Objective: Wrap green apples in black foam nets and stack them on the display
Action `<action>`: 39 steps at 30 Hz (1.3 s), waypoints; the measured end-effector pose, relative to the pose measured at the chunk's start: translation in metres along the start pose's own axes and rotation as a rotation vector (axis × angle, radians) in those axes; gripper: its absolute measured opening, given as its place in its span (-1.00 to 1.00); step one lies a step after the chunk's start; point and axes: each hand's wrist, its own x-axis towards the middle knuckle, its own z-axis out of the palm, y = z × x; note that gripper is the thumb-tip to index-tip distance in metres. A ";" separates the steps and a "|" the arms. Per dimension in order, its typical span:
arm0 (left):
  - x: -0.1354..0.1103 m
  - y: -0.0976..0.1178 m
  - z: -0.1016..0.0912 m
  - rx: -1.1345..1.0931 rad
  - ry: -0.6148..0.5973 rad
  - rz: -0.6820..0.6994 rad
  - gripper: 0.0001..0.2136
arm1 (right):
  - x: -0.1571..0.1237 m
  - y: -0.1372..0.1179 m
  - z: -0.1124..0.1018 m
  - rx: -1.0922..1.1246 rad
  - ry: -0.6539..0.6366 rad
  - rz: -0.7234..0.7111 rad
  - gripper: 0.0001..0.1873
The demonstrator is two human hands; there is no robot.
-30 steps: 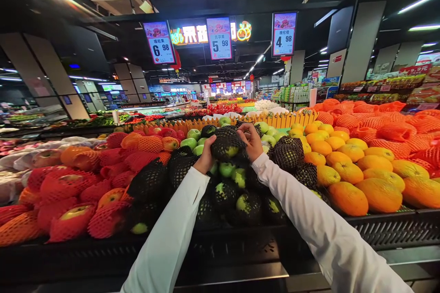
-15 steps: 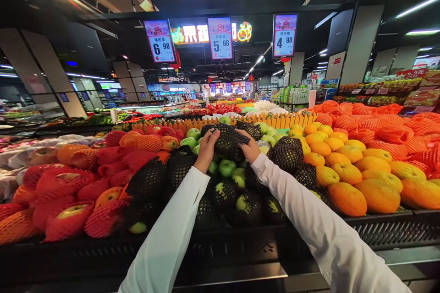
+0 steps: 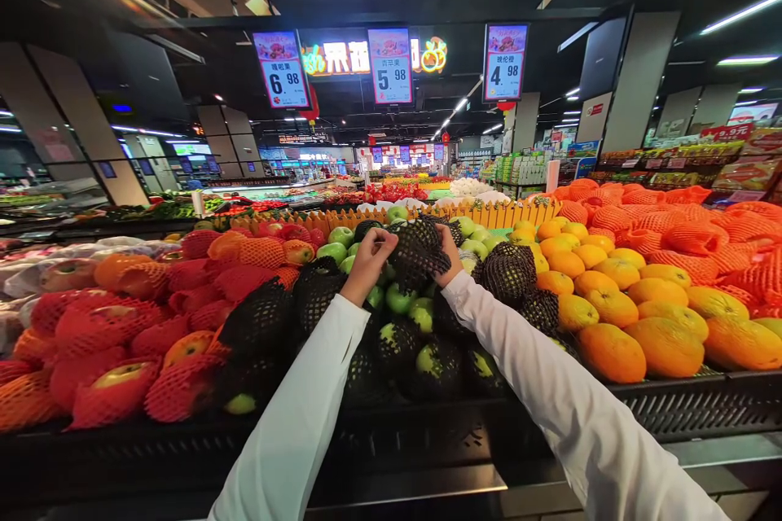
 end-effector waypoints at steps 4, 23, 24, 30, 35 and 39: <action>0.001 0.003 0.000 0.014 -0.025 0.154 -0.50 | 0.000 -0.004 -0.001 -0.017 0.033 -0.020 -0.30; -0.003 0.007 0.003 -0.099 0.302 0.093 -0.49 | -0.015 -0.029 0.009 0.160 -0.415 0.105 -0.16; -0.002 0.007 0.003 -0.093 0.299 0.078 -0.49 | -0.015 -0.030 0.008 0.182 -0.439 0.095 -0.18; 0.001 0.006 0.006 -0.150 0.155 -0.017 -0.47 | -0.009 -0.029 -0.002 0.290 -0.351 0.120 -0.34; -0.001 0.008 0.007 -0.092 0.008 -0.072 -0.37 | -0.006 -0.016 0.002 0.472 -0.129 0.235 -0.41; -0.007 0.011 0.010 -0.109 -0.116 -0.098 -0.37 | -0.003 -0.013 0.004 0.558 -0.019 0.314 -0.38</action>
